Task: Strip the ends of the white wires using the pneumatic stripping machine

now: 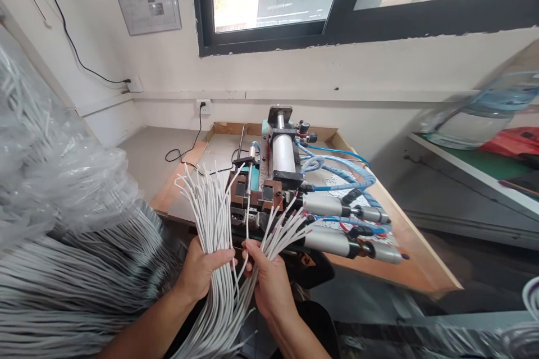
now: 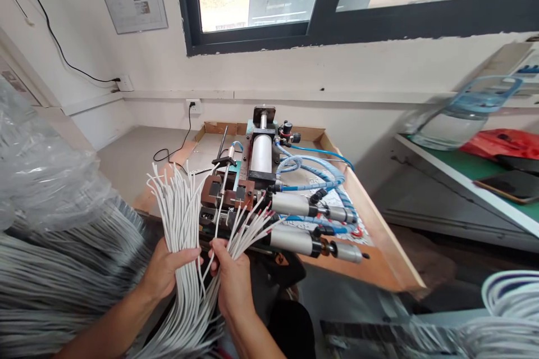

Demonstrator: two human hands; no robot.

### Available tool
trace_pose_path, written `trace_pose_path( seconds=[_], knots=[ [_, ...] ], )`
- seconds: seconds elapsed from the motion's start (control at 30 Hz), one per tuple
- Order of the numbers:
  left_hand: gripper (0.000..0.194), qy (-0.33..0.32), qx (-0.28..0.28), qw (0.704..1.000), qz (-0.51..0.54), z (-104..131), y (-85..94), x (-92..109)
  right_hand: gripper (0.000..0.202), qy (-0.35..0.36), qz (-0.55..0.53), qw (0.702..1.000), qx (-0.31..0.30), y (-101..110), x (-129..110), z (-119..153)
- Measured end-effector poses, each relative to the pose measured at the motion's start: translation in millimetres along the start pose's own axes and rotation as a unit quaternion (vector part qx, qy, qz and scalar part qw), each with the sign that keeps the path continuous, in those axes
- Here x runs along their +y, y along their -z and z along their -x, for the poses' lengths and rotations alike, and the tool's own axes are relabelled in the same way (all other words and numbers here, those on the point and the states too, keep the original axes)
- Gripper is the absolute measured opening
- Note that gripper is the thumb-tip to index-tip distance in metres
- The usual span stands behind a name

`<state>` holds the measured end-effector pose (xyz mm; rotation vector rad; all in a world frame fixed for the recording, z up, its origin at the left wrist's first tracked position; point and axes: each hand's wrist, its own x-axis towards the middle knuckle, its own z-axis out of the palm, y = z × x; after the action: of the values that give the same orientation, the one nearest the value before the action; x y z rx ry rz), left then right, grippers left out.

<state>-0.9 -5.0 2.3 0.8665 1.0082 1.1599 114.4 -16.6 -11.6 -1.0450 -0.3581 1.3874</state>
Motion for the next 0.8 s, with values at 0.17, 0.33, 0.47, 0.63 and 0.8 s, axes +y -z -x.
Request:
trace_pose_path(
  seconds=[0.17, 0.33, 0.47, 0.63, 0.8],
  knots=[
    [0.01, -0.009, 0.003, 1.0, -0.004, -0.5, -2.5, -3.1, 0.026, -0.076, -0.018, 0.994, -0.077, -2.3, -3.0, -3.6],
    [0.013, -0.02, -0.021, 1.0, 0.004, 0.7, -4.9, -0.9, 0.021, -0.008, 0.027, 0.995, -0.093, -2.6, -1.4, 2.5],
    [0.009, 0.002, 0.032, 0.999, 0.006, 0.9, -3.6, 0.8, 0.02, 0.051, 0.04, 0.997, -0.043, 0.1, 1.8, 5.0],
    [0.009, 0.019, 0.048, 0.999, 0.011, 0.5, -3.6, 2.6, 0.02, 0.032, -0.005, 0.999, 0.014, -1.6, 0.8, -4.5],
    [0.011, 0.006, 0.044, 0.999, 0.017, -1.9, -3.0, 4.1, 0.026, -0.057, -0.076, 0.995, 0.009, -9.6, -7.1, -9.2]
  ],
)
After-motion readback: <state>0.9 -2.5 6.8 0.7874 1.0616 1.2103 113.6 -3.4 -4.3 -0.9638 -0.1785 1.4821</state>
